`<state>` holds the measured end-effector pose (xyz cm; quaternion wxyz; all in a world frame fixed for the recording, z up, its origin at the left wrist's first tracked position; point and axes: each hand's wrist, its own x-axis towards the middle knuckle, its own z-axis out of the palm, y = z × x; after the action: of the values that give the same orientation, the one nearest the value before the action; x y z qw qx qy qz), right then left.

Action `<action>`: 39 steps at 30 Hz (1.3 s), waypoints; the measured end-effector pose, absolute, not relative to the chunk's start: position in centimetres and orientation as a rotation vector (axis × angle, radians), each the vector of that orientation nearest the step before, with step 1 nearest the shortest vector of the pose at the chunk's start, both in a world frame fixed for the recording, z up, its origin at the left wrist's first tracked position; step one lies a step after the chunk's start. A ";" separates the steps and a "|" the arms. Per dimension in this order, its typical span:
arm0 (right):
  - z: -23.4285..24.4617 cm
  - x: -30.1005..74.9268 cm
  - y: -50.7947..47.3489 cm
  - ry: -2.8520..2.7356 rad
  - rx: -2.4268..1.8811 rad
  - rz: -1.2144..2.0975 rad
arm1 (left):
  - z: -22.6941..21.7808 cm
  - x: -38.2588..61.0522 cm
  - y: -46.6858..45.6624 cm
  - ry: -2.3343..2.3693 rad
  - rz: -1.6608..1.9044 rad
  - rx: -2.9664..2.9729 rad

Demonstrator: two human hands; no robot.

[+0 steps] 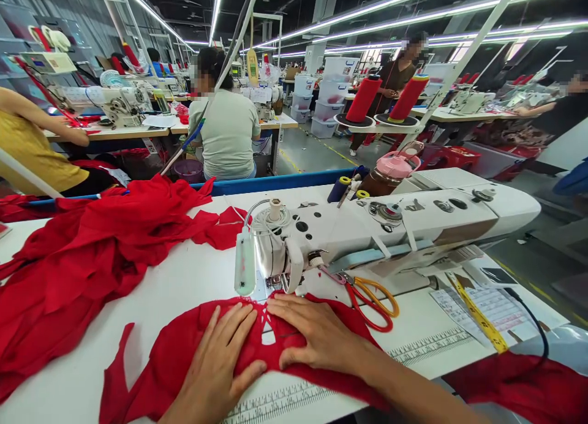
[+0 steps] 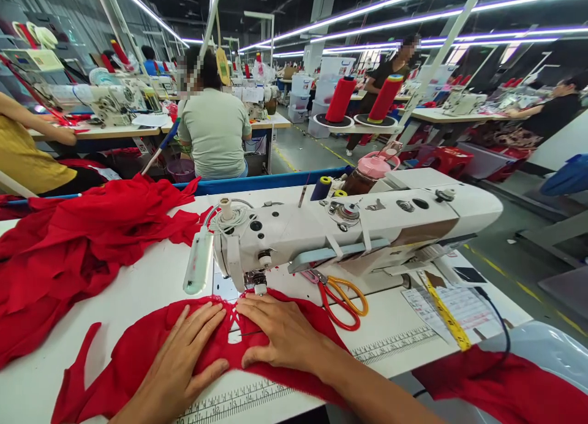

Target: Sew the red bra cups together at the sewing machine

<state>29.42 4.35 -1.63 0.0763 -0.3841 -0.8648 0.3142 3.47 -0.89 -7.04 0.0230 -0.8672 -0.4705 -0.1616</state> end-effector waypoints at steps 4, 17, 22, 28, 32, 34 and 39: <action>-1.2 29.7 4.9 -2.614 -1.197 1.043 | -6.6 3.1 -0.9 -1.400 -0.452 -2.640; -0.9 29.9 5.1 -2.626 -1.239 1.161 | -5.9 3.2 -0.7 -1.332 -0.402 -2.599; -1.1 29.9 4.9 -2.604 -1.261 1.117 | -6.1 3.2 -0.7 -1.198 -0.348 -2.587; -0.9 29.9 4.8 -2.626 -1.212 1.077 | -6.7 3.3 -1.0 -1.231 -0.349 -2.638; -0.7 29.8 4.9 -2.670 -1.141 1.027 | -6.5 3.3 -1.2 -1.221 -0.345 -2.635; -0.6 29.8 4.9 -2.689 -1.117 1.009 | -5.9 3.4 -1.2 -1.205 -0.366 -2.640; -0.6 29.6 4.8 -2.684 -1.132 0.993 | -4.5 5.2 -1.1 -1.216 -0.767 -2.712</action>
<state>29.60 4.83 -0.62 0.0323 -0.3677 -0.8717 0.3224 5.16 -1.07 -4.46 0.0360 -0.8829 -0.3960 -0.2497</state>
